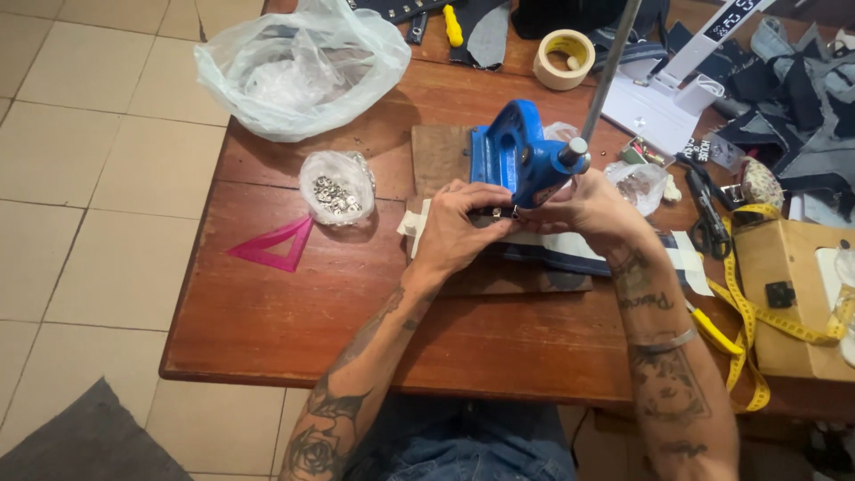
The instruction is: Attaching metal studs to a fabric strap using a manual hand press
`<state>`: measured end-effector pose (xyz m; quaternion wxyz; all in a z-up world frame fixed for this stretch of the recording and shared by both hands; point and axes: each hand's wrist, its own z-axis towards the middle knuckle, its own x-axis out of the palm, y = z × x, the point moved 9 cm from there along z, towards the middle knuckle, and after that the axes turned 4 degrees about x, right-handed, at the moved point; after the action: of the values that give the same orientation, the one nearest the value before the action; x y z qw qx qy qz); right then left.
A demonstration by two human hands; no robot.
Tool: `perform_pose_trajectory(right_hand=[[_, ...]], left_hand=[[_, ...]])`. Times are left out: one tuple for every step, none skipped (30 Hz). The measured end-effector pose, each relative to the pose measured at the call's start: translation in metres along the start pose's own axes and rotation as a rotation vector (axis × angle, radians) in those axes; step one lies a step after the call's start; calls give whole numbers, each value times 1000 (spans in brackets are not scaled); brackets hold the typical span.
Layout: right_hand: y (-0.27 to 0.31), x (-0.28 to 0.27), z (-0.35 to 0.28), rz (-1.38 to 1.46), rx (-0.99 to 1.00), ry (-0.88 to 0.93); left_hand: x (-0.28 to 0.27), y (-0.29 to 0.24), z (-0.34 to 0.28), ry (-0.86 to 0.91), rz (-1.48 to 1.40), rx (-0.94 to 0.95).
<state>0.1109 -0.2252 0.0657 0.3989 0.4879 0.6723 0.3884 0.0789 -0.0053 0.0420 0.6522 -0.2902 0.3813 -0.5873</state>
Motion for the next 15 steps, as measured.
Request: perform_pose_trajectory(right_hand=[[2, 1, 0, 1, 3, -2], [4, 4, 0, 18, -3, 7], [10, 6, 3, 34, -15, 18], [12, 5, 5, 35, -19, 18], [14, 5, 7, 44, -18, 23], [15, 6, 9, 54, -17, 29], [17, 6, 6, 56, -17, 28], [19, 6, 3, 13, -19, 30], [23, 6, 1, -29, -25, 29], [21, 3, -4, -27, -28, 27], [19, -4, -9, -89, -25, -7], [17, -11, -14, -152, -21, -40], [26, -6, -28, -153, -20, -40], [43, -5, -43, -375, -115, -102], [64, -2, -58, -597, -218, -166]], left_hand=[[0, 1, -1, 3, -2, -2], [0, 1, -3, 5, -1, -3], [-2, 2, 0, 5, 2, 2], [-1, 2, 1, 4, 4, 5], [0, 3, 0, 7, 3, 1], [1, 4, -1, 9, 3, -3], [1, 4, -2, 11, 4, -4], [1, 4, -2, 9, 0, -7], [1, 4, 0, 7, -3, -7], [-1, 2, -1, 10, -2, -4], [-1, 2, -1, 6, -3, -7], [-2, 1, -1, 2, -4, -9], [-2, 1, -2, 1, -5, -11], [-2, 1, -3, 3, -10, -13], [-2, 1, 0, 4, -15, -7]])
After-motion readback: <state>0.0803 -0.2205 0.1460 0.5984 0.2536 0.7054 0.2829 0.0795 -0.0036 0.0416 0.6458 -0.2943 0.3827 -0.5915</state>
